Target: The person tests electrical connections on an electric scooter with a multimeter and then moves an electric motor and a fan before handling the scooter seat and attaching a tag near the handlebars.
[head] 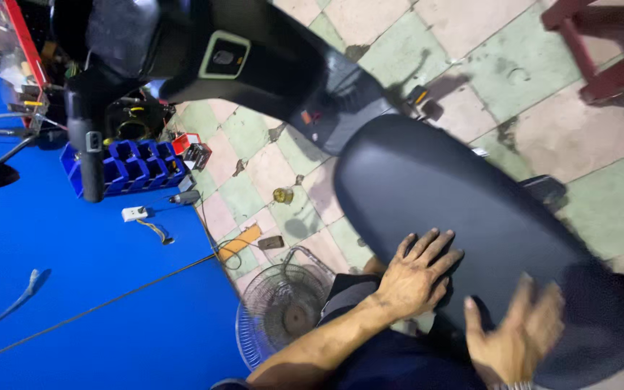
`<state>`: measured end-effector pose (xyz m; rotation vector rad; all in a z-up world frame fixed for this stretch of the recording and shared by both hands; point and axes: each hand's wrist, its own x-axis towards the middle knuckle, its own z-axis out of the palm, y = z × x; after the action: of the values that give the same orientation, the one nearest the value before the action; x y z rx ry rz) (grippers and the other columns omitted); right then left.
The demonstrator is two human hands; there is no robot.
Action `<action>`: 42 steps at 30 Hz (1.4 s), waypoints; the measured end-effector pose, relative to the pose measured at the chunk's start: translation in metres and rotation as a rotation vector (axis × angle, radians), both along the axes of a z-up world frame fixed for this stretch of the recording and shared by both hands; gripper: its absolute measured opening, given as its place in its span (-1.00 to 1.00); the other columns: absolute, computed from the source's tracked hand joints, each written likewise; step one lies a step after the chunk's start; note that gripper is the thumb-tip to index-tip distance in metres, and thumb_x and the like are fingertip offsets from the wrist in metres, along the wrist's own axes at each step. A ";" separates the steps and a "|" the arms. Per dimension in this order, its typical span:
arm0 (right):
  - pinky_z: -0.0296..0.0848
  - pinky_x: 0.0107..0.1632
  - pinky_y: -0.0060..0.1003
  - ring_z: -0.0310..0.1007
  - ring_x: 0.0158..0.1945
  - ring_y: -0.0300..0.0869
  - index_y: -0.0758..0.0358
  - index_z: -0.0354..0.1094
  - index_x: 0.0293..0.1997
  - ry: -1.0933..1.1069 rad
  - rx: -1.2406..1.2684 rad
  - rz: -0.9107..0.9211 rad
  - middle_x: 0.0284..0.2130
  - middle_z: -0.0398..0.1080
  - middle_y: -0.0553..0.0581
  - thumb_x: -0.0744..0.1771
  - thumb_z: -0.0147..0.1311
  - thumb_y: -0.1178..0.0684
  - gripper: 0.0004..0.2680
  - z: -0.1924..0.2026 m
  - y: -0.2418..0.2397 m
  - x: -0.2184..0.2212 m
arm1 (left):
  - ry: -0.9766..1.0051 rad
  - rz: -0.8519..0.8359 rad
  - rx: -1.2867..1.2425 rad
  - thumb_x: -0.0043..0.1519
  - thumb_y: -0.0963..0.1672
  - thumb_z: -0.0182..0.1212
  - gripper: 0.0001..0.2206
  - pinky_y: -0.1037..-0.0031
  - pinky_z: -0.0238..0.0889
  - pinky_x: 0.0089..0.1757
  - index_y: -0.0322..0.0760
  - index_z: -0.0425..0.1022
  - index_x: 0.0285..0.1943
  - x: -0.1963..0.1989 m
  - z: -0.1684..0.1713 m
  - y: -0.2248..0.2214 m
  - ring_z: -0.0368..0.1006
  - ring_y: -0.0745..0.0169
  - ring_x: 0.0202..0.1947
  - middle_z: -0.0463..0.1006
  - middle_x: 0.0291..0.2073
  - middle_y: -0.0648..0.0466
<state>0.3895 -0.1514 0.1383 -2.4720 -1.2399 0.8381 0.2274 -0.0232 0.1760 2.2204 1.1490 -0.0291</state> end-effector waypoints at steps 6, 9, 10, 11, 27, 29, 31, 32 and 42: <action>-0.35 0.31 0.71 -0.69 0.48 0.65 0.21 -0.21 0.64 -0.123 -0.240 0.203 0.45 -0.54 0.81 0.25 0.10 -0.39 -0.18 -0.006 0.063 -0.113 | 0.125 -0.128 0.024 0.13 -0.09 0.24 -0.33 -0.18 -0.11 0.36 0.00 0.20 0.52 -0.126 -0.006 0.012 -0.03 -0.01 0.56 0.07 0.56 0.08; -0.35 0.22 0.78 -0.76 0.43 0.70 0.22 -0.28 0.62 -0.106 -0.285 0.198 0.42 -0.61 0.86 0.20 0.13 -0.38 -0.13 -0.008 0.070 -0.111 | 0.127 -0.176 -0.001 0.11 -0.09 0.25 -0.26 -0.18 -0.13 0.36 0.02 0.12 0.56 -0.138 -0.017 0.018 -0.08 -0.02 0.57 -0.01 0.59 0.09; -0.35 0.24 0.75 -0.78 0.44 0.67 0.20 -0.31 0.61 -0.111 -0.292 0.197 0.42 -0.62 0.83 0.19 0.14 -0.38 -0.12 -0.010 0.068 -0.111 | 0.130 -0.193 -0.015 0.12 -0.08 0.25 -0.25 -0.18 -0.12 0.37 0.01 0.09 0.58 -0.138 -0.021 0.015 -0.10 -0.03 0.59 -0.05 0.61 0.08; -0.34 0.27 0.71 -0.79 0.46 0.64 0.18 -0.34 0.60 -0.120 -0.293 0.196 0.43 -0.63 0.80 0.18 0.16 -0.38 -0.11 -0.012 0.067 -0.109 | 0.114 -0.193 -0.010 0.12 -0.08 0.25 -0.25 -0.18 -0.12 0.37 0.01 0.09 0.58 -0.137 -0.026 0.014 -0.10 -0.03 0.59 -0.05 0.61 0.08; -0.41 0.41 0.44 -0.71 0.58 0.26 0.03 -0.33 0.60 -0.219 -0.195 0.312 0.51 -0.60 0.52 0.22 0.19 -0.29 -0.18 -0.009 -0.026 -0.148 | 0.248 -0.043 0.031 0.13 -0.07 0.23 -0.16 -0.15 -0.13 0.31 0.03 -0.13 0.63 -0.146 -0.062 -0.066 -0.17 -0.29 0.52 -0.20 0.62 -0.03; -0.41 0.44 0.41 -0.69 0.60 0.16 -0.01 -0.33 0.61 -0.221 -0.170 0.338 0.55 -0.60 0.39 0.22 0.21 -0.25 -0.18 -0.007 -0.049 -0.150 | 0.291 -0.036 -0.053 0.15 -0.01 0.25 -0.33 -0.10 -0.11 0.34 -0.07 0.15 0.49 -0.160 -0.080 -0.098 -0.06 -0.31 0.52 -0.07 0.59 -0.10; -0.42 0.44 0.40 -0.69 0.60 0.13 -0.04 -0.35 0.61 -0.247 -0.194 0.346 0.55 -0.63 0.34 0.23 0.22 -0.25 -0.18 -0.008 -0.068 -0.150 | 0.351 -0.009 -0.238 0.18 0.04 0.25 -0.44 -0.06 -0.02 0.31 -0.25 0.38 0.34 -0.176 -0.099 -0.132 0.17 -0.24 0.41 0.23 0.41 -0.16; -0.44 0.44 0.39 -0.70 0.60 0.10 -0.07 -0.37 0.61 -0.266 -0.217 0.358 0.56 -0.65 0.30 0.23 0.22 -0.25 -0.18 -0.009 -0.075 -0.149 | 0.362 0.030 -0.353 0.20 0.02 0.24 -0.43 -0.03 0.10 0.26 -0.35 0.37 0.35 -0.182 -0.108 -0.145 0.37 -0.19 0.28 0.42 0.27 -0.22; -0.32 0.46 0.33 -0.58 0.62 0.12 0.08 0.11 0.45 -0.253 -0.215 0.372 0.58 -0.63 0.30 0.23 0.25 -0.24 -0.37 -0.058 -0.130 -0.156 | 0.220 0.012 -0.306 0.10 -0.03 0.23 -0.53 0.13 0.35 0.07 -0.23 0.52 0.20 -0.216 -0.111 -0.169 0.49 -0.13 0.11 0.59 0.05 -0.18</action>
<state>0.2339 -0.2817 0.0800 -2.6188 -1.8273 0.7958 0.0116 -0.1918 0.0648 1.9727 1.1850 -0.4259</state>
